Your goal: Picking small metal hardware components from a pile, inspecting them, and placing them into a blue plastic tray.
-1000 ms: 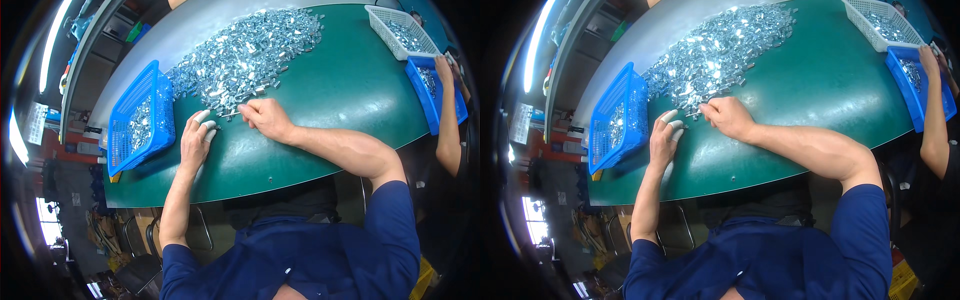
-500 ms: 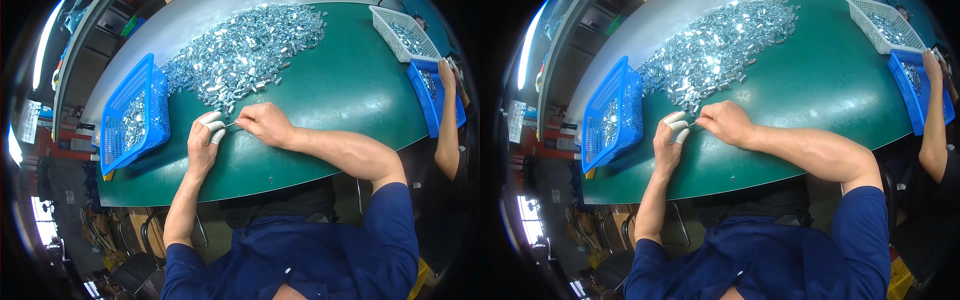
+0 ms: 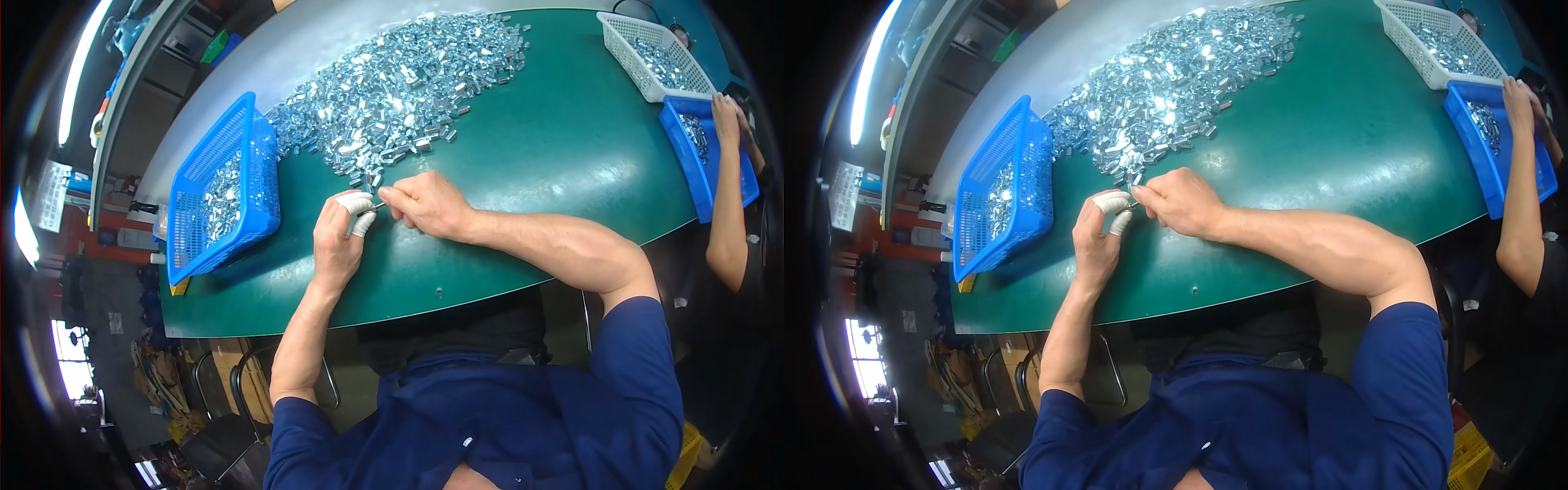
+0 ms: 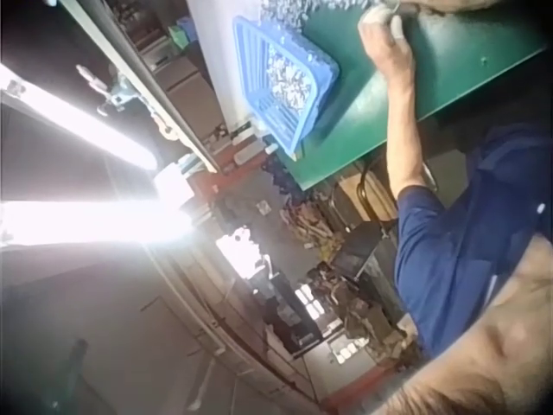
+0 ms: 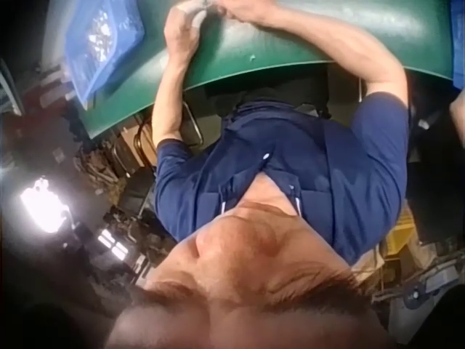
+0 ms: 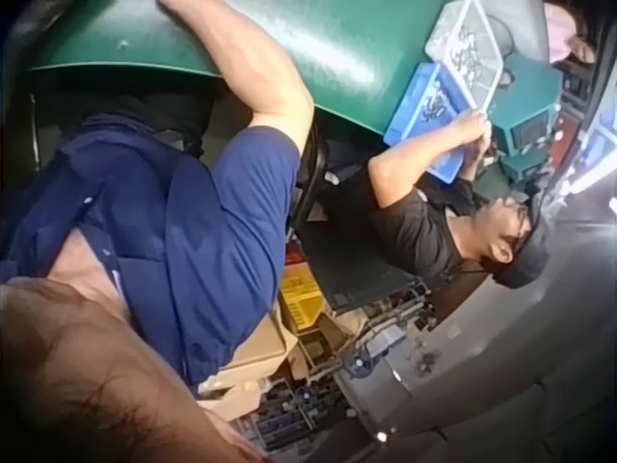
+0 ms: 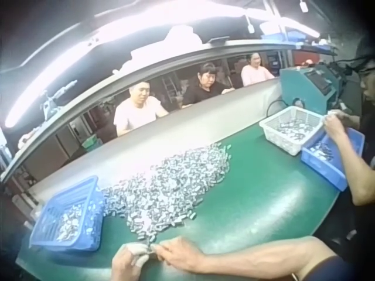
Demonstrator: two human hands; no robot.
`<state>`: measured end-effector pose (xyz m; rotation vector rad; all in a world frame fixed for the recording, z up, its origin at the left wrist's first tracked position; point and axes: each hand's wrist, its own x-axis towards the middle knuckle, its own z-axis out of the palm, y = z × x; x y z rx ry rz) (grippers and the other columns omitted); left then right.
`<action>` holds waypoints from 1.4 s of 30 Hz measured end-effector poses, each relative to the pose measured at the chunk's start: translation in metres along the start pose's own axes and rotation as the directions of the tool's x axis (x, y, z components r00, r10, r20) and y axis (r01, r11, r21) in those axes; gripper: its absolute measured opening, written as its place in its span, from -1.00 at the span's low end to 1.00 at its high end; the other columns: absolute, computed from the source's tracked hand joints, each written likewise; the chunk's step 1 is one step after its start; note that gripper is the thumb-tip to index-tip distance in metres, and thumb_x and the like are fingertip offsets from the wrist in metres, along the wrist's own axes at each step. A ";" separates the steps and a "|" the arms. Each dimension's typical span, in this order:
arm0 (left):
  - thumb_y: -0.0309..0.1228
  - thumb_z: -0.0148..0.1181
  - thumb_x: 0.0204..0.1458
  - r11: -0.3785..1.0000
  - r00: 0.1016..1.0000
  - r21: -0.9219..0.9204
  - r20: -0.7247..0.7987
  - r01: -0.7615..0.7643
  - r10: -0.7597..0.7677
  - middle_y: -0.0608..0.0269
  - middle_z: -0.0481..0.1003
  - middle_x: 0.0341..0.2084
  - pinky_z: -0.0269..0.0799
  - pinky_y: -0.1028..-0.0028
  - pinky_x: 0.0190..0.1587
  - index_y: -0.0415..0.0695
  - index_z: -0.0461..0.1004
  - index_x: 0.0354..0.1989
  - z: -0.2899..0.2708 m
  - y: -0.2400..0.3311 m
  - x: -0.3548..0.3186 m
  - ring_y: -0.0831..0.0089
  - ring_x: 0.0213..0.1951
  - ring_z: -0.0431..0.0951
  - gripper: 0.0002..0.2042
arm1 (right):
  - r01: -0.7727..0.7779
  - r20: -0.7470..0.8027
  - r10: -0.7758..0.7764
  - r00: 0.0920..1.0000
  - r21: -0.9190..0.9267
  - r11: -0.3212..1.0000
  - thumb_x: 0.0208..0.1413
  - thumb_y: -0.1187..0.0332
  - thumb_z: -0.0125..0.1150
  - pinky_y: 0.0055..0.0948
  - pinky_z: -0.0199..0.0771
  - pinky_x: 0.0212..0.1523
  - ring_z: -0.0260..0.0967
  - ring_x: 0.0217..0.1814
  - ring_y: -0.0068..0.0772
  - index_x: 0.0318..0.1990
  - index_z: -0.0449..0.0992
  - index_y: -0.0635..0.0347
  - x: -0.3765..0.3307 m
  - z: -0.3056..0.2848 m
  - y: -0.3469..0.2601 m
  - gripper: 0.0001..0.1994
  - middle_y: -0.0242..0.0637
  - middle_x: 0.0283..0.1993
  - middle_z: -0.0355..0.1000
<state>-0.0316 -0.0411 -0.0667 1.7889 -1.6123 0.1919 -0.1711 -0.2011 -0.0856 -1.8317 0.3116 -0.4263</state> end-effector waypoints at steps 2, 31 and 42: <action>-0.64 0.41 -0.01 0.998 0.999 0.052 0.007 -0.041 0.040 0.11 0.64 -0.16 0.55 0.23 0.03 -0.19 0.57 -0.18 -0.009 0.002 0.003 0.09 -0.02 0.63 -0.77 | -0.041 0.005 0.041 0.999 0.173 0.984 0.41 0.05 0.05 -0.32 0.42 -0.45 0.42 -0.63 -0.43 -0.55 0.57 0.22 -0.001 -0.001 0.004 -0.47 -0.27 -0.65 0.46; -0.56 0.45 -0.07 0.959 0.988 0.270 0.148 -0.090 0.051 0.08 0.55 0.15 0.49 0.15 0.19 -0.14 0.65 -0.13 -0.006 -0.042 0.008 -0.02 0.23 0.49 -0.72 | 0.025 -0.215 0.022 0.976 0.215 0.976 0.40 0.06 0.14 -0.44 0.36 -0.47 0.41 -0.53 -0.60 -0.46 0.59 0.26 0.011 -0.006 0.019 -0.53 -0.36 -0.59 0.50; -0.56 0.45 -0.03 0.997 0.999 0.071 0.030 0.037 -0.039 0.07 0.57 0.13 0.45 0.18 0.23 -0.18 0.64 -0.21 -0.005 -0.036 -0.001 0.03 0.22 0.50 -0.80 | 0.159 -0.117 -0.187 0.975 -0.215 0.964 0.26 0.16 0.27 -0.09 0.44 -0.33 0.54 -0.37 0.00 -0.36 0.60 0.23 0.005 0.001 0.021 -0.70 -0.07 -0.43 0.56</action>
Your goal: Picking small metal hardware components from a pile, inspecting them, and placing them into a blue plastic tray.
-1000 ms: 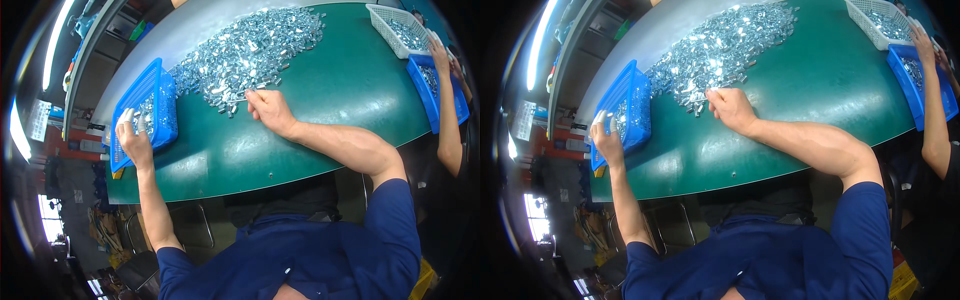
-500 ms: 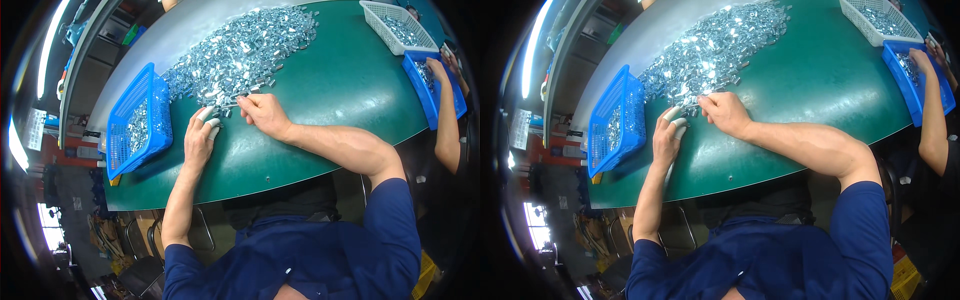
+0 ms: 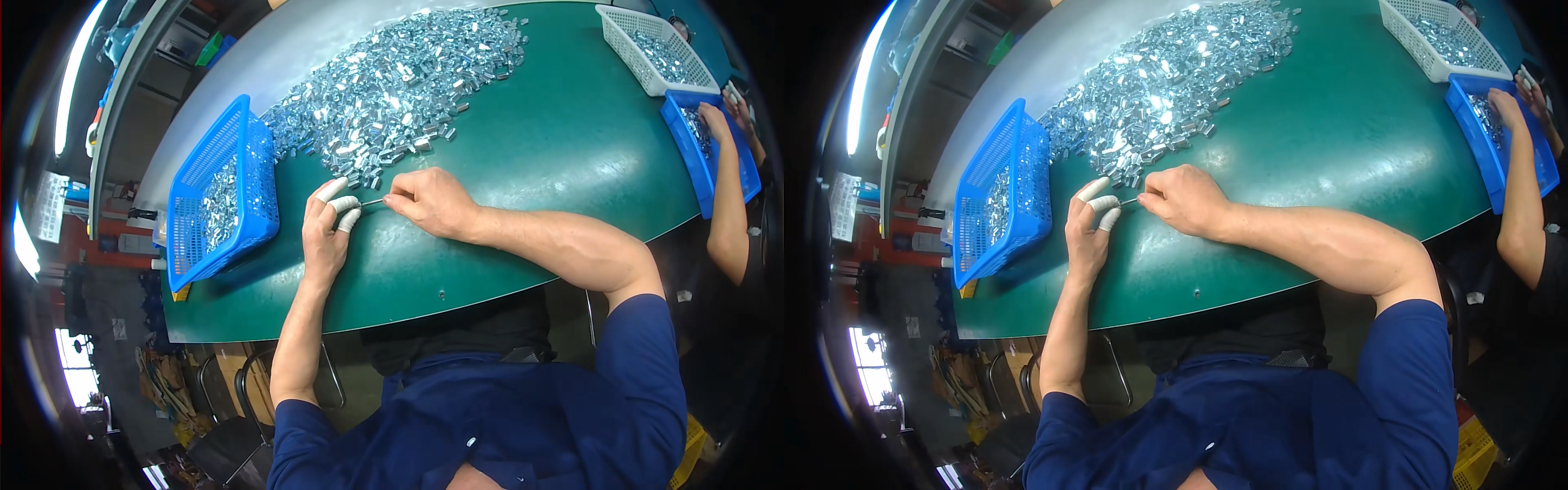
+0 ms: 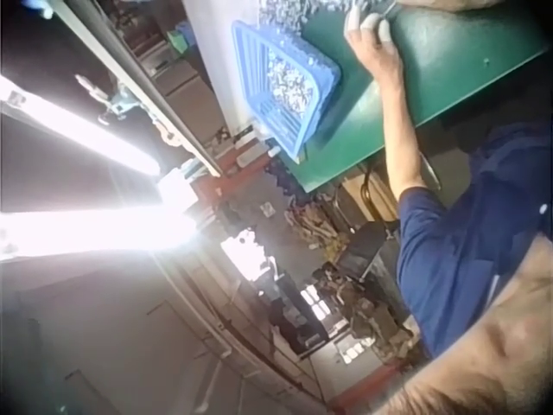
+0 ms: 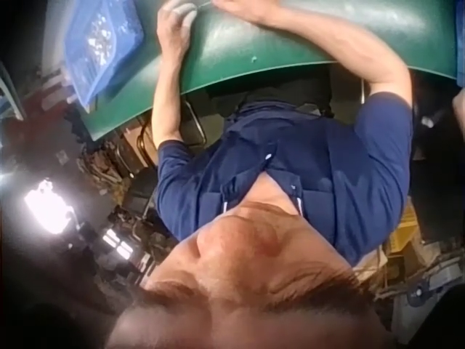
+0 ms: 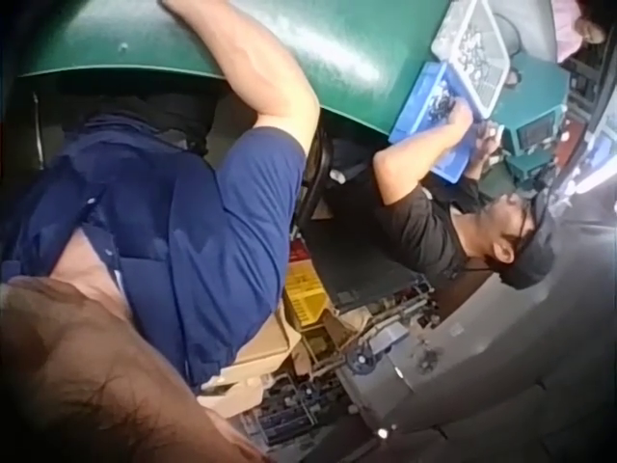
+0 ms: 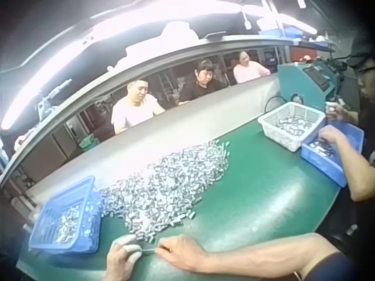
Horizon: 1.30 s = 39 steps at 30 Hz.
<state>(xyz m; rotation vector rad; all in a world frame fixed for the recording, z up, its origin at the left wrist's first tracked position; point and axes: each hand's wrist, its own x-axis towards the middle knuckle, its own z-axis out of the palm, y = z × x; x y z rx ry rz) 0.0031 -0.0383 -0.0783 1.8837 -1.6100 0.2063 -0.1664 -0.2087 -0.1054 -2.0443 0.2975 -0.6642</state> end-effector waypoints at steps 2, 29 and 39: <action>-0.57 0.44 -0.02 1.000 1.000 0.006 0.007 -0.026 0.026 0.08 0.58 0.11 0.46 0.18 0.22 -0.19 0.62 -0.21 -0.001 0.004 0.001 0.03 0.21 0.51 -0.80 | 0.010 0.005 -0.010 1.000 -0.008 1.000 0.27 0.16 0.26 -0.09 0.44 -0.34 0.54 -0.37 0.01 -0.37 0.61 0.22 0.000 -0.001 -0.001 -0.70 -0.08 -0.44 0.55; -0.58 0.41 0.03 0.987 0.999 -0.157 0.042 0.024 -0.018 0.13 0.67 -0.09 0.53 0.23 0.13 -0.20 0.63 -0.16 0.001 0.033 0.007 0.10 0.07 0.62 -0.81 | 0.058 -0.012 -0.057 0.998 0.088 0.994 0.31 0.13 0.21 -0.15 0.46 -0.27 0.55 -0.33 -0.06 -0.33 0.62 0.21 0.000 -0.003 -0.008 -0.68 -0.08 -0.38 0.58; -0.55 0.42 0.04 0.990 0.991 0.051 -0.013 -0.133 0.134 0.14 0.67 -0.11 0.53 0.23 0.11 -0.19 0.63 -0.18 -0.018 0.037 0.015 0.11 0.06 0.63 -0.83 | -0.212 0.058 0.208 0.976 0.446 0.869 0.41 0.03 0.03 -0.33 0.41 -0.42 0.43 -0.54 -0.48 -0.50 0.58 0.26 0.001 -0.005 -0.011 -0.47 -0.30 -0.61 0.48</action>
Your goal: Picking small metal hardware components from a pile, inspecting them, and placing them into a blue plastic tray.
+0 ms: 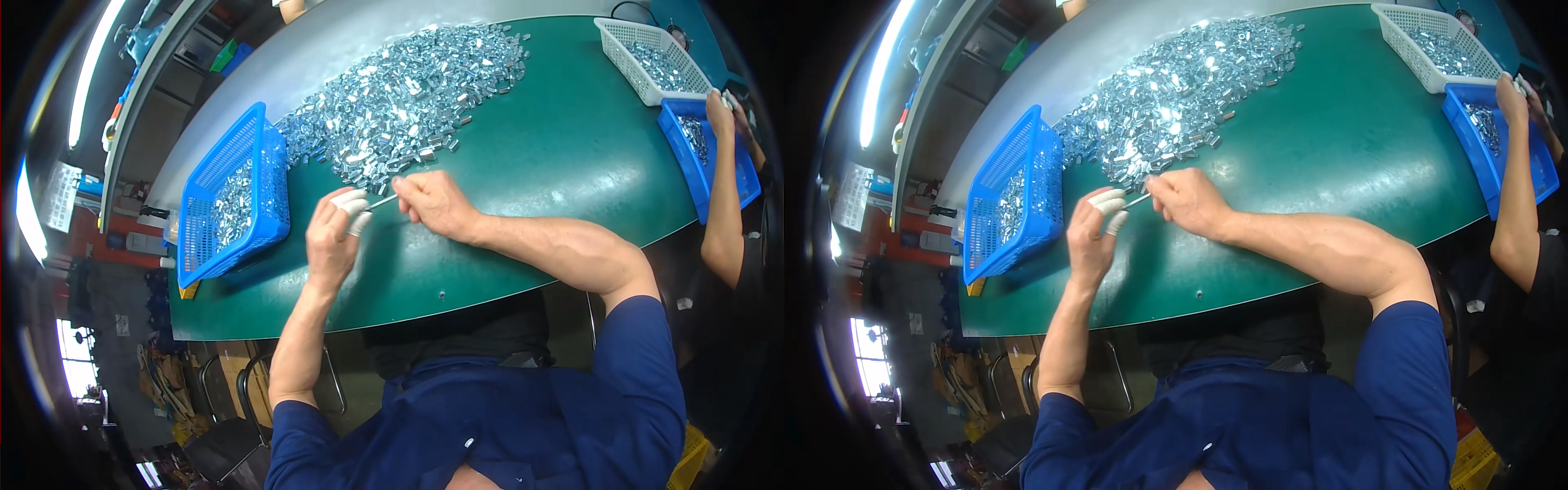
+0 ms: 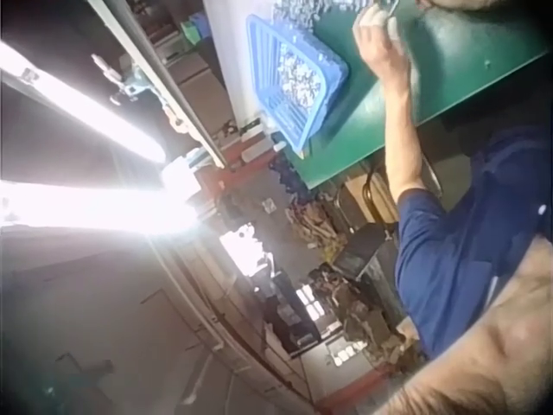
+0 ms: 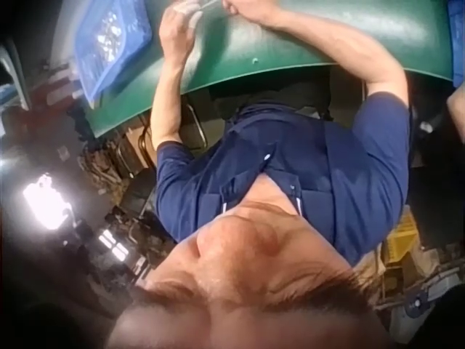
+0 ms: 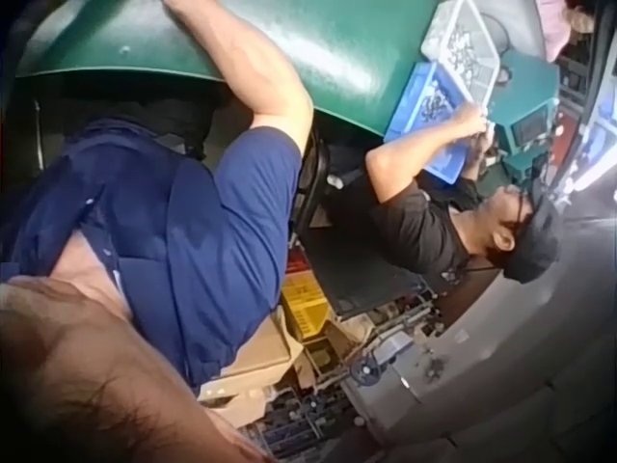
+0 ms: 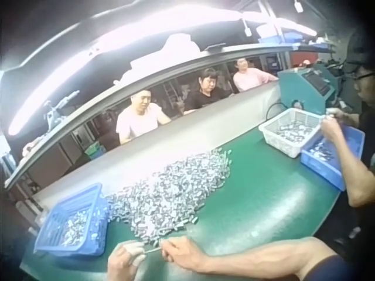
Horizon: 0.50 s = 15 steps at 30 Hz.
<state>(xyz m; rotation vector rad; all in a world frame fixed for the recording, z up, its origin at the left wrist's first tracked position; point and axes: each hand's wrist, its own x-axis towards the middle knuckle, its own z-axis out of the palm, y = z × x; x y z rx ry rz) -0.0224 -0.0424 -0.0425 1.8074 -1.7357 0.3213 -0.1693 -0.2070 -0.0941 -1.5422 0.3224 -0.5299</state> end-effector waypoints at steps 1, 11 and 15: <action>-0.54 0.42 0.05 0.999 1.000 0.041 -0.027 -0.003 0.004 0.14 0.67 -0.12 0.52 0.23 0.11 -0.18 0.62 -0.19 -0.011 -0.002 0.002 0.10 0.04 0.63 -0.84 | 0.003 0.001 -0.003 1.000 0.005 1.000 0.41 0.03 0.03 -0.33 0.41 -0.42 0.43 -0.54 -0.48 -0.50 0.58 0.26 0.003 -0.001 0.004 -0.47 -0.30 -0.61 0.48; -0.51 0.37 0.11 0.896 0.981 0.414 -0.168 0.162 -0.100 0.02 0.55 0.10 0.39 0.18 0.28 -0.17 0.62 0.02 -0.082 -0.048 0.014 0.04 0.17 0.52 -0.72 | 0.012 -0.192 -0.013 0.981 -0.007 1.000 0.40 0.06 0.04 -0.38 0.40 -0.42 0.44 -0.53 -0.49 -0.47 0.57 0.27 0.006 -0.010 0.002 -0.51 -0.29 -0.61 0.48; -0.46 0.44 0.05 0.960 0.976 0.212 0.079 0.180 -0.201 0.05 0.51 0.16 0.42 0.18 0.26 -0.09 0.63 0.08 -0.006 -0.037 -0.008 0.04 0.21 0.49 -0.63 | 0.034 -0.169 -0.034 0.985 -0.003 0.999 0.43 0.05 0.06 -0.44 0.36 -0.45 0.38 -0.53 -0.58 -0.48 0.56 0.26 0.007 -0.005 0.004 -0.50 -0.35 -0.61 0.47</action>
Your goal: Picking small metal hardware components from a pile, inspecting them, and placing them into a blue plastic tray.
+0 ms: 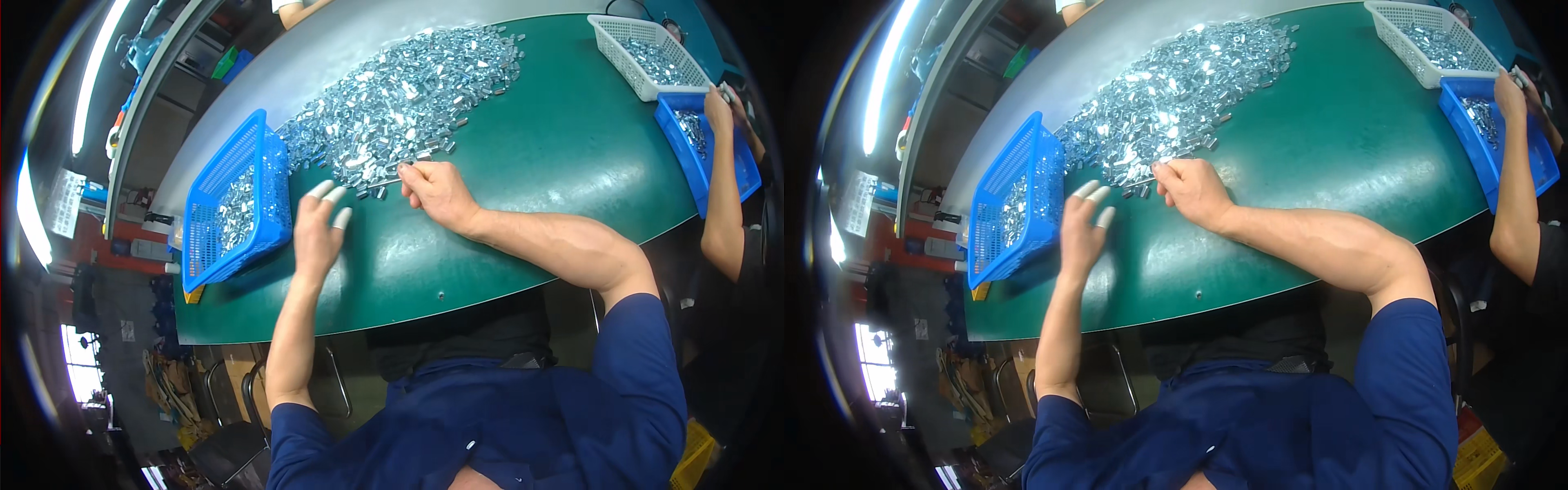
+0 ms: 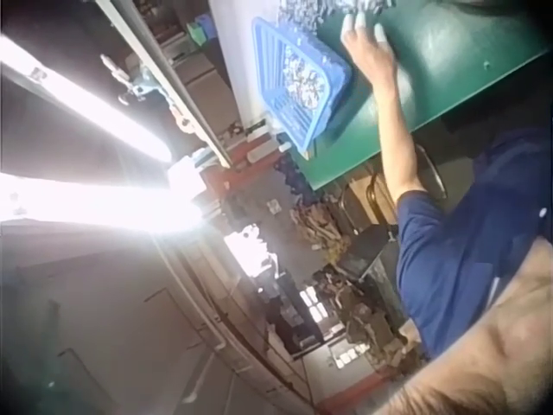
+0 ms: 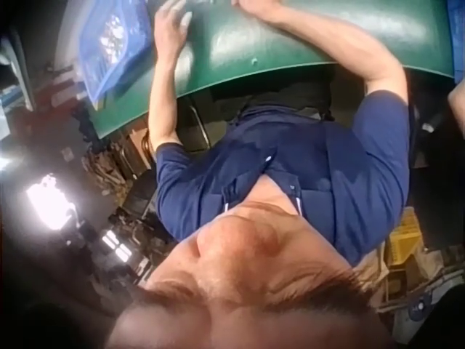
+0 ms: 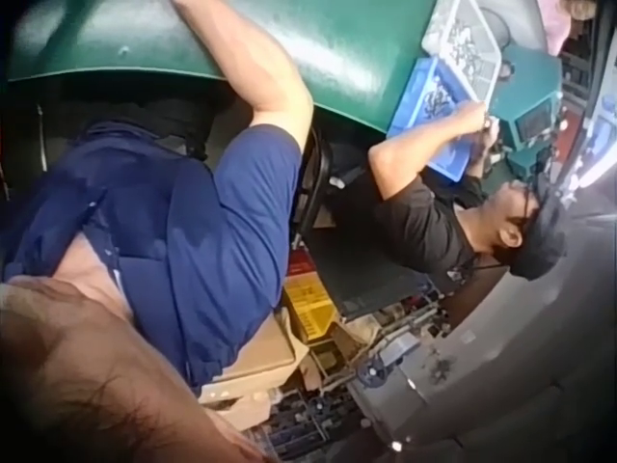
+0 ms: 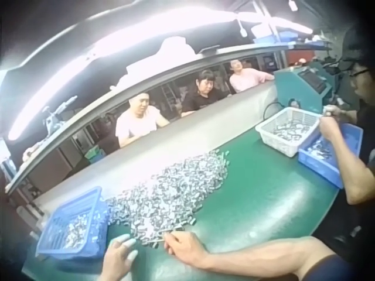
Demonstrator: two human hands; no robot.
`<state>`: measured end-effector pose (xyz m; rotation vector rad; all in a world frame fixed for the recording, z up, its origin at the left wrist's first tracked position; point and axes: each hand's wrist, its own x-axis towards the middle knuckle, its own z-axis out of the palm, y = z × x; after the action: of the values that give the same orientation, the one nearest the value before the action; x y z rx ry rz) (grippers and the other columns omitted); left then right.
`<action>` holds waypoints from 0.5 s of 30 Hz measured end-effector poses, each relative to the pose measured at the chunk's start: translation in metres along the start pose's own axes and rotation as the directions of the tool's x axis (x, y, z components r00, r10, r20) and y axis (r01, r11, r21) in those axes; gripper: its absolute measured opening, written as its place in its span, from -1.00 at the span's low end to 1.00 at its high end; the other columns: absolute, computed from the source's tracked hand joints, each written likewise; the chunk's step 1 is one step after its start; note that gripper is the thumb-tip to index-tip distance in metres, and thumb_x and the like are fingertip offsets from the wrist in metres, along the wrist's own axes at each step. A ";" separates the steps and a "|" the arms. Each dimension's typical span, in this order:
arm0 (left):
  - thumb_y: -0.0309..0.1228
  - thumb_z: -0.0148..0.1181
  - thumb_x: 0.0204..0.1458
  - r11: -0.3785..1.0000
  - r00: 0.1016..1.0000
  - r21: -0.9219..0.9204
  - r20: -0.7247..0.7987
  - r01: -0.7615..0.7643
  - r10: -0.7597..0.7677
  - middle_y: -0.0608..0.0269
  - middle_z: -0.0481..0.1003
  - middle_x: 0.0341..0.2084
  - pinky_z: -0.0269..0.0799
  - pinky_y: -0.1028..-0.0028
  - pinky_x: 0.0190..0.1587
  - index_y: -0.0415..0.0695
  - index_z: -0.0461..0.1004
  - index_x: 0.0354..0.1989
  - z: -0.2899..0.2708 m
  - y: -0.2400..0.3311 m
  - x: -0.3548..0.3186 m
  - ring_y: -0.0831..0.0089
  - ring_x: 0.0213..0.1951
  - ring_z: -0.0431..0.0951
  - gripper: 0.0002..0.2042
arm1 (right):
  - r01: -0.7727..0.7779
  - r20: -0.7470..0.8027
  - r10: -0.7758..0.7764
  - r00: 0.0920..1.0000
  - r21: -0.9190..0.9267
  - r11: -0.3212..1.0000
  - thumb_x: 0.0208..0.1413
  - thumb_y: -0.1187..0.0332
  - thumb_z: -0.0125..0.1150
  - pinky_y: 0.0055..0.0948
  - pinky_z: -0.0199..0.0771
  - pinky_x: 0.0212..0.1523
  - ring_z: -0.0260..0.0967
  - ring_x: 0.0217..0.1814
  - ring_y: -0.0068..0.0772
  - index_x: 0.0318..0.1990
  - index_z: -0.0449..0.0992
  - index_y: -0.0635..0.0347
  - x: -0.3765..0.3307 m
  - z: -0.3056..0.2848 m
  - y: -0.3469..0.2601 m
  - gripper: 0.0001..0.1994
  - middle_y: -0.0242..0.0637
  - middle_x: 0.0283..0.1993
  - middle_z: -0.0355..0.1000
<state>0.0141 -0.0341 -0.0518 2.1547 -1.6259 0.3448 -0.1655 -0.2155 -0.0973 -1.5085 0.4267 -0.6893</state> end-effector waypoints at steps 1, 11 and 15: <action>-0.46 0.44 0.05 1.000 1.000 -0.011 0.019 0.025 -0.025 0.05 0.50 0.17 0.42 0.18 0.26 -0.09 0.63 0.06 0.012 0.008 0.000 0.04 0.21 0.48 -0.64 | -0.001 0.003 0.001 1.000 0.001 1.000 0.43 0.06 0.06 -0.44 0.36 -0.45 0.38 -0.53 -0.58 -0.47 0.56 0.27 0.000 0.000 -0.001 -0.50 -0.34 -0.61 0.47; -0.45 0.49 0.00 0.991 0.994 -0.095 0.066 0.094 -0.088 0.03 0.51 0.18 0.44 0.19 0.23 -0.18 0.64 -0.11 0.010 0.002 -0.019 0.04 0.20 0.49 -0.73 | -0.015 0.009 0.015 1.000 -0.011 1.000 0.42 0.07 0.08 -0.43 0.37 -0.46 0.40 -0.53 -0.59 -0.46 0.57 0.27 0.000 -0.002 -0.001 -0.52 -0.34 -0.60 0.48; -0.46 0.46 0.03 0.994 0.994 -0.087 0.091 0.066 -0.058 0.06 0.58 0.07 0.49 0.25 0.15 -0.19 0.65 -0.06 0.007 -0.003 -0.020 0.11 0.10 0.56 -0.71 | 0.039 0.097 -0.034 0.995 -0.051 0.998 0.41 0.08 0.12 -0.41 0.38 -0.47 0.42 -0.55 -0.55 -0.45 0.57 0.27 -0.003 0.001 0.000 -0.54 -0.33 -0.60 0.49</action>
<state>0.0106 -0.0197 -0.0676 2.1748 -1.5858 0.1561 -0.1667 -0.2125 -0.0972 -1.5956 0.3473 -0.6351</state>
